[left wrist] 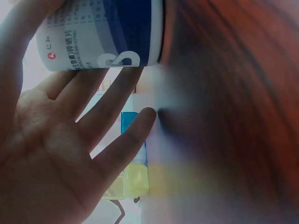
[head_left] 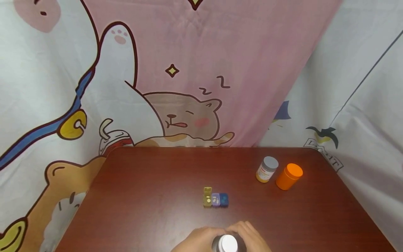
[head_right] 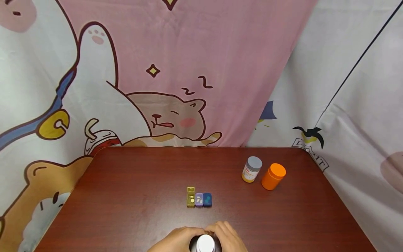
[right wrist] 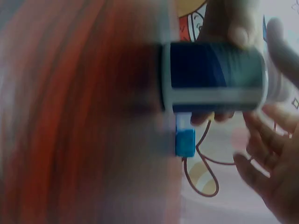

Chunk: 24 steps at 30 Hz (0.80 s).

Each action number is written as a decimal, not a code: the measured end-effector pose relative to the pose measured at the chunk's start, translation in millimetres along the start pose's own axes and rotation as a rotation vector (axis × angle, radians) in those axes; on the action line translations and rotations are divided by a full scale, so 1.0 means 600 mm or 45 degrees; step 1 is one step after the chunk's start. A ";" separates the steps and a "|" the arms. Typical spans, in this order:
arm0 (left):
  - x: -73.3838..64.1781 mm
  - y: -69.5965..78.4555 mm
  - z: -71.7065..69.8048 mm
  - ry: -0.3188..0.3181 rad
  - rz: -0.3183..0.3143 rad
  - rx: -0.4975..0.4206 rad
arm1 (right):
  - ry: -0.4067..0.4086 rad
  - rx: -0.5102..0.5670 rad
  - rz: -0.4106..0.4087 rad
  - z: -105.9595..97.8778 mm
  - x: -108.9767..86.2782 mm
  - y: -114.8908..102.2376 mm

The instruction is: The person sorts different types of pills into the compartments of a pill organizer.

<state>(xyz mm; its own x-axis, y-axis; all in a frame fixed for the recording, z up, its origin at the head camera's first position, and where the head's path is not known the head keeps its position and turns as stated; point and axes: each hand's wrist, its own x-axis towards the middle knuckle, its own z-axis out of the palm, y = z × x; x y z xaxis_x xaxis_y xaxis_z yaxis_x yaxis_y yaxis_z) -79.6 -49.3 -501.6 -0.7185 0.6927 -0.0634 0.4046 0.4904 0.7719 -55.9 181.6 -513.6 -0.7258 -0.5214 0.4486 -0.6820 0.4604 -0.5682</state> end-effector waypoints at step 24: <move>0.000 0.001 0.000 0.004 -0.056 0.032 | -0.251 0.590 -0.082 -0.028 0.018 0.017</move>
<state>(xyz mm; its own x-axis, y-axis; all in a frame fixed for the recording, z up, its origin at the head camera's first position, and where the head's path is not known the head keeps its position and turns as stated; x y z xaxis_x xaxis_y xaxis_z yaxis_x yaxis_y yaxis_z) -79.2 -49.1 -500.8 -0.7377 0.6685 -0.0946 0.3867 0.5333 0.7524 -72.3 192.5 -503.2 -0.6221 -0.6848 0.3795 -0.5808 0.0786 -0.8102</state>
